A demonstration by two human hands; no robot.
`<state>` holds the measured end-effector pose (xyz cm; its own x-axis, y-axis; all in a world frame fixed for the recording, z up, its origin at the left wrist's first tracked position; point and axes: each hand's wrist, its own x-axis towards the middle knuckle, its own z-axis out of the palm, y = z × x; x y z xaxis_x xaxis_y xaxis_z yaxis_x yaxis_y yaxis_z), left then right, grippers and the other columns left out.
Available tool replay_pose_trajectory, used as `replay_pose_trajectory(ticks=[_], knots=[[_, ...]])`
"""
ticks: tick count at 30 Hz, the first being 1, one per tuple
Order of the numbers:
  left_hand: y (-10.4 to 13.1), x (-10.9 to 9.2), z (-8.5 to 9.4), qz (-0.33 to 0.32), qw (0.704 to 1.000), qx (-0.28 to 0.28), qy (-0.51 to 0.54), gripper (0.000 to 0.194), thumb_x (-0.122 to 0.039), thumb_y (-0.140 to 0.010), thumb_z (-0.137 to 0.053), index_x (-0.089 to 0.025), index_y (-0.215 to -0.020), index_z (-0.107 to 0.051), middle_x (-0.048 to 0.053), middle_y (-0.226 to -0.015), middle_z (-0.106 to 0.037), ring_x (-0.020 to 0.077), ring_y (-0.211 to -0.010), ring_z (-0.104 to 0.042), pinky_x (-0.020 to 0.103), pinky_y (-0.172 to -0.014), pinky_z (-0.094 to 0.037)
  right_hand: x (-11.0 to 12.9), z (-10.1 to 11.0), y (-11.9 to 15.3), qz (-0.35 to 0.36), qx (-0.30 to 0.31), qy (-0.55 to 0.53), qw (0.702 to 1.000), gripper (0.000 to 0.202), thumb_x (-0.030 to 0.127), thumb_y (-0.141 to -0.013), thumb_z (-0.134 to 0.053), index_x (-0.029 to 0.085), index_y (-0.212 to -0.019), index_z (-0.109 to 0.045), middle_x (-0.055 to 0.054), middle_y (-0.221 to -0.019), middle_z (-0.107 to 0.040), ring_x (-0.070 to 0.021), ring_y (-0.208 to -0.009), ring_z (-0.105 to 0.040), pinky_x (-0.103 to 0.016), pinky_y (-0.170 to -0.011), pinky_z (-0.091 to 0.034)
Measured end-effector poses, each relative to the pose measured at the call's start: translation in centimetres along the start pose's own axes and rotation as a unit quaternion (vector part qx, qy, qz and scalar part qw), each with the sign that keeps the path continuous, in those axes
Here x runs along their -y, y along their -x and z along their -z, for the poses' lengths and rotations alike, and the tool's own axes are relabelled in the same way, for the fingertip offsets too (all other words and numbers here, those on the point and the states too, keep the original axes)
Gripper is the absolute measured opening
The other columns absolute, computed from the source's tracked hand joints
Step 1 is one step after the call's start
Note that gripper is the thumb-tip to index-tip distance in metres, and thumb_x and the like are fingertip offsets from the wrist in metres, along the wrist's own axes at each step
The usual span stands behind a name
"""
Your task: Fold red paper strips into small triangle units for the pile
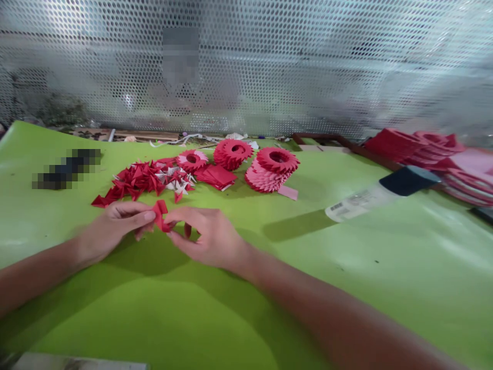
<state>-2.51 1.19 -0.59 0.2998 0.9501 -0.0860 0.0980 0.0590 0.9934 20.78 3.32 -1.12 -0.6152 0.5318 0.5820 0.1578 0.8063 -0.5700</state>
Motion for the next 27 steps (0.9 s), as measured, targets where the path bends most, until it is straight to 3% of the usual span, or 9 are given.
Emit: replay_pose_trajectory(ticks=[5, 10, 13, 16, 23, 27], knots=[[0.1, 0.3, -0.1, 0.009, 0.998, -0.008, 0.067, 0.023, -0.044, -0.082, -0.080, -0.021, -0.086, -0.079, -0.002, -0.069, -0.067, 0.0079, -0.058, -0.053, 0.017, -0.052, -0.042, 0.0, -0.2, 0.0, -0.012, -0.013, -0.012, 1.000, 0.013, 0.023, -0.095, -0.069, 0.021, -0.107, -0.072, -0.003, -0.094, -0.079, -0.0121, -0.064, -0.071, -0.023, -0.055, -0.060], [0.0, 0.2, -0.3, 0.027, 0.998, 0.008, 0.056, 0.020, -0.039, -0.081, -0.081, -0.020, -0.088, -0.080, 0.000, -0.071, -0.069, 0.0091, -0.060, -0.055, 0.019, -0.054, -0.044, 0.3, -0.1, 0.0, -0.048, -0.020, 0.000, 0.999, 0.018, 0.015, -0.095, -0.062, 0.024, -0.103, -0.076, 0.000, -0.086, -0.081, -0.0113, -0.057, -0.069, -0.021, -0.050, -0.054], [-0.1, 0.0, -0.4, 0.024, 0.998, -0.003, 0.064, 0.022, -0.032, -0.077, -0.084, -0.020, -0.094, -0.079, 0.001, -0.078, -0.073, 0.0111, -0.064, -0.059, 0.020, -0.054, -0.047, 0.4, -0.2, -0.1, -0.027, -0.025, 0.008, 0.999, 0.018, 0.014, -0.094, -0.063, 0.024, -0.097, -0.077, 0.000, -0.085, -0.081, -0.0131, -0.063, -0.072, -0.024, -0.060, -0.058], [-0.1, -0.2, -0.4, 0.010, 0.997, 0.017, 0.071, 0.014, -0.027, -0.076, -0.084, -0.020, -0.088, -0.080, 0.002, -0.079, -0.074, 0.0110, -0.064, -0.060, 0.021, -0.055, -0.049, 0.6, -0.1, -0.1, -0.012, -0.020, 0.008, 1.000, 0.019, 0.013, -0.093, -0.063, 0.024, -0.095, -0.078, 0.000, -0.083, -0.081, -0.0131, -0.061, -0.072, -0.024, -0.059, -0.058], [0.2, -0.2, 0.0, 0.020, 0.991, 0.073, 0.109, 0.005, -0.024, -0.084, -0.077, -0.019, -0.084, -0.076, -0.004, -0.059, -0.065, 0.0061, -0.046, -0.053, 0.013, -0.040, -0.039, 1.4, 0.2, -0.1, -0.048, 0.017, -0.118, 0.992, 0.018, 0.009, -0.088, -0.070, 0.022, -0.096, -0.078, -0.001, -0.086, -0.081, -0.0125, -0.066, -0.072, -0.022, -0.057, -0.056], [0.2, -0.4, -0.2, 0.018, 0.986, 0.087, 0.143, 0.005, -0.020, -0.083, -0.077, -0.017, -0.081, -0.073, -0.002, -0.067, -0.070, 0.0064, -0.050, -0.058, 0.014, -0.044, -0.046, 1.4, 0.1, -0.2, -0.092, 0.029, -0.166, 0.981, 0.014, 0.011, -0.086, -0.074, 0.022, -0.095, -0.079, -0.001, -0.087, -0.081, -0.0132, -0.068, -0.073, -0.023, -0.058, -0.056]])
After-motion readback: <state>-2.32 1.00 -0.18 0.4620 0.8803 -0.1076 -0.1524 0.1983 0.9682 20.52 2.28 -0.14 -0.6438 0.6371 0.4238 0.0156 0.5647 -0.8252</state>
